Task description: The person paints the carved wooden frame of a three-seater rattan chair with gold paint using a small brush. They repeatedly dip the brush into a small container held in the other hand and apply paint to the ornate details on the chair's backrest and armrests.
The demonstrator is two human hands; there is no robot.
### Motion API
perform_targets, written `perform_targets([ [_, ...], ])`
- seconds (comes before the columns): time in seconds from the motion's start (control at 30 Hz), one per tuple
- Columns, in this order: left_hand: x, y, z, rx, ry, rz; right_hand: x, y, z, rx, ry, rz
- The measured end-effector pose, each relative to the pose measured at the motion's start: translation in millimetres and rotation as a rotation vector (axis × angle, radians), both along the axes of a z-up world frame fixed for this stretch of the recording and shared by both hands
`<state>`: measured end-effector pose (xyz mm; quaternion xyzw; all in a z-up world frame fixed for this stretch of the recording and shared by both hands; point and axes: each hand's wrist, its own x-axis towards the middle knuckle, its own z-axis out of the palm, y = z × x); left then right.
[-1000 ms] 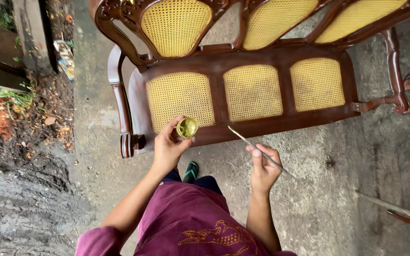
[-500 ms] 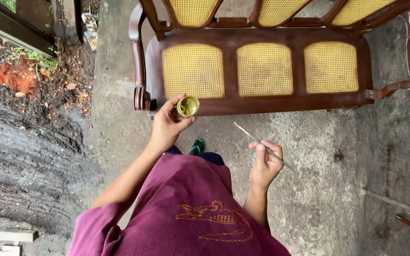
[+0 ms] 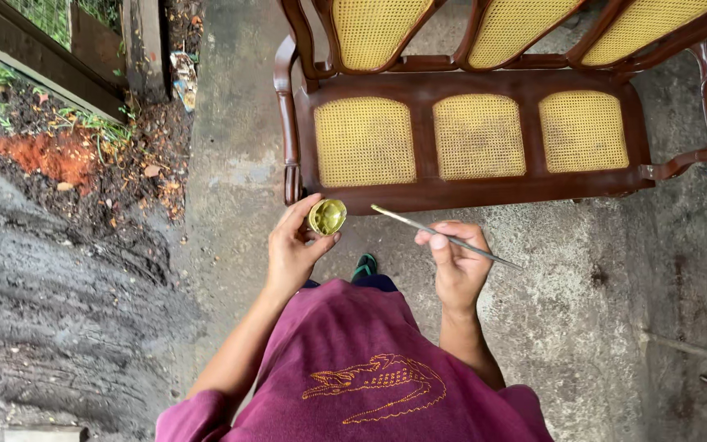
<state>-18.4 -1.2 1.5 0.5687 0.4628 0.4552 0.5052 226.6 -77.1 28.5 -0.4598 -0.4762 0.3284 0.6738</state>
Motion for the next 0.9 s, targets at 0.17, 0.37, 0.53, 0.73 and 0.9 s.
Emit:
perform_targets([
  [0.17,-37,1,-2,0.001,-0.020,-0.006,-56,4,24,-0.018,-0.199,0.050],
  [0.37,-61,10,-2,0.026,-0.021,-0.053,-102,6,55,-0.043,-0.476,0.019],
  [0.53,-71,14,4,0.067,-0.032,-0.099,-131,13,74,-0.010,-0.731,-0.026],
  [0.73,-81,14,3,0.115,-0.046,-0.140,-147,20,77,-0.021,-0.841,-0.035],
  [0.9,-89,11,1,0.104,-0.049,-0.147,-158,18,74,-0.066,-0.889,-0.047],
])
